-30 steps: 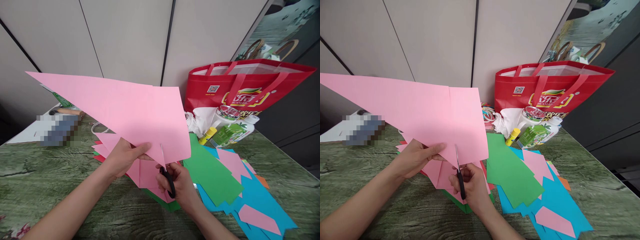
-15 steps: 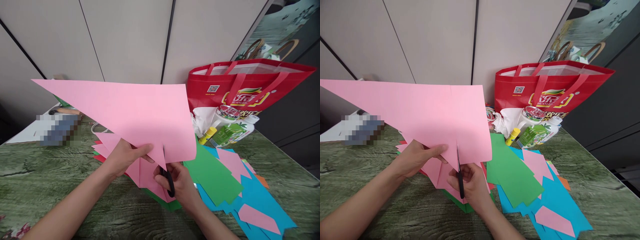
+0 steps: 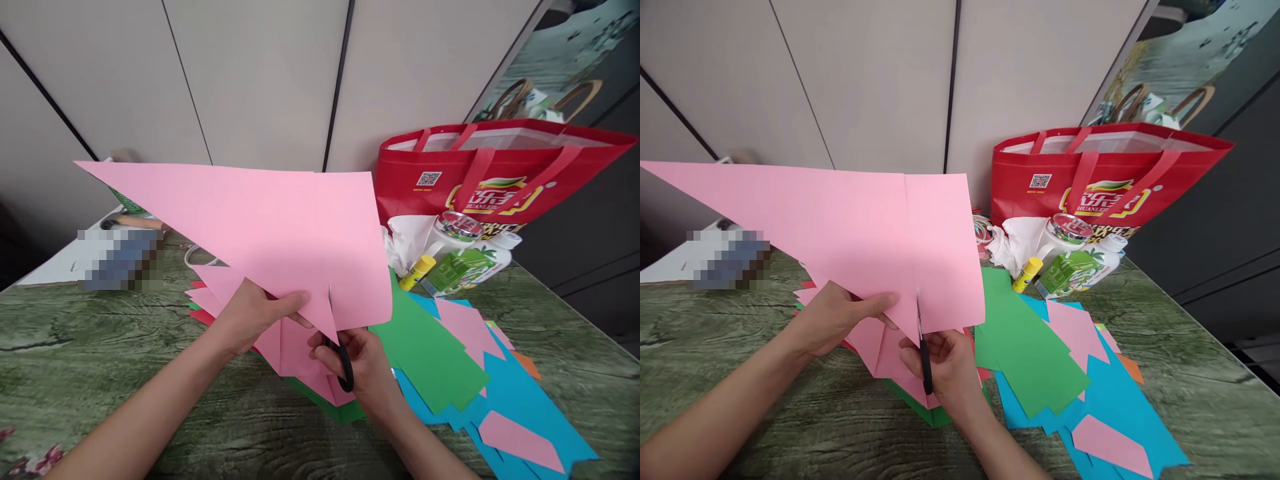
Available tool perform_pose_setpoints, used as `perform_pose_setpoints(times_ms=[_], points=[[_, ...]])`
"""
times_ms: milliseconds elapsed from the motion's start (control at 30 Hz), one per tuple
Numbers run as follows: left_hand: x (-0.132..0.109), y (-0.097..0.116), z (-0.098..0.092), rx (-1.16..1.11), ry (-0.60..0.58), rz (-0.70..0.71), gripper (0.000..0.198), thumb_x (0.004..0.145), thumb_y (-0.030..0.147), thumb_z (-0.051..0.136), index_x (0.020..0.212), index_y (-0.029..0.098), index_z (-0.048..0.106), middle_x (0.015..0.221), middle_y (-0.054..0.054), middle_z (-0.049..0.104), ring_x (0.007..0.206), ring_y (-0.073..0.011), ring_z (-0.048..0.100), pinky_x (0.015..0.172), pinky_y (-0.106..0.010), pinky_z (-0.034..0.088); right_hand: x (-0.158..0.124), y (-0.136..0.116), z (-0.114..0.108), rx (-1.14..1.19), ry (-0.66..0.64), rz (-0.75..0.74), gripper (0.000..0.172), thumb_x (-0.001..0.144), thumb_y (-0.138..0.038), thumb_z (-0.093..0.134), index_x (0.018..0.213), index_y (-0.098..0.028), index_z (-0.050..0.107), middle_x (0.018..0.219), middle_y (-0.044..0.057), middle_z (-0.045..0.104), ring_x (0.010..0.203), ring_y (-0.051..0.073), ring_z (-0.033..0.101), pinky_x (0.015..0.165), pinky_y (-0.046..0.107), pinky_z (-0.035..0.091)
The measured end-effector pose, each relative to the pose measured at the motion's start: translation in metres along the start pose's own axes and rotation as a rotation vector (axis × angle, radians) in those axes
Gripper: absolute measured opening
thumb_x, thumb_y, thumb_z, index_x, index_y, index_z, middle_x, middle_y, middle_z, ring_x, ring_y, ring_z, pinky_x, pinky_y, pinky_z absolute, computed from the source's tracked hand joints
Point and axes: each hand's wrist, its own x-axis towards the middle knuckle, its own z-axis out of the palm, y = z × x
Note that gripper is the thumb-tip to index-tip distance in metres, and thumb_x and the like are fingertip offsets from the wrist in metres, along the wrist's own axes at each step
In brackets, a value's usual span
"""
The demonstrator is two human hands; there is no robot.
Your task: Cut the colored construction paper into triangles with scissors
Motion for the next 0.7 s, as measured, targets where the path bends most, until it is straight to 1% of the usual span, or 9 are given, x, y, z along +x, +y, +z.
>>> perform_pose_setpoints(times_ms=[100,233,433,700], points=[[-0.0009,-0.0001,-0.0002,0.014,-0.01,-0.007,0.029,0.069,0.022,0.065,0.096,0.016,0.056,0.094,-0.005,0.066,0.067,-0.0175,0.063,0.061,-0.035,0.056,0.0009,-0.0031,0.0025,-0.008,0.014,-0.02,0.016,0.053,-0.013,0.07,0.065,-0.016,0.061,0.061,-0.001,0.062,0.056,0.013,0.055,0.057,0.025,0.046],[-0.0007,-0.0003,-0.0003,0.021,-0.015,-0.017,0.03,0.07,0.024,0.064,0.098,0.018,0.054,0.1,-0.006,0.065,0.067,-0.0187,0.065,0.061,-0.038,0.056,0.0012,-0.0047,0.0035,-0.047,0.029,-0.013,0.014,0.053,-0.018,0.071,0.06,-0.015,0.059,0.055,-0.002,0.057,0.051,0.01,0.049,0.05,0.023,0.042],[0.0003,0.0005,0.0005,0.043,-0.011,-0.03,0.031,0.07,0.024,0.064,0.098,0.017,0.054,0.102,-0.007,0.065,0.066,-0.0186,0.065,0.061,-0.036,0.056,0.0015,-0.0035,0.0026,-0.056,0.025,-0.02,0.018,0.053,-0.022,0.073,0.06,-0.015,0.058,0.054,-0.003,0.057,0.051,0.01,0.05,0.05,0.022,0.041],[-0.0007,0.0012,0.0005,0.035,-0.012,-0.034,0.031,0.07,0.024,0.064,0.099,0.017,0.054,0.101,-0.006,0.065,0.064,-0.0179,0.065,0.06,-0.037,0.056,0.0021,0.0014,0.001,-0.085,0.057,0.021,0.019,0.053,-0.025,0.072,0.059,-0.014,0.058,0.048,-0.004,0.056,0.044,0.009,0.048,0.043,0.021,0.042]])
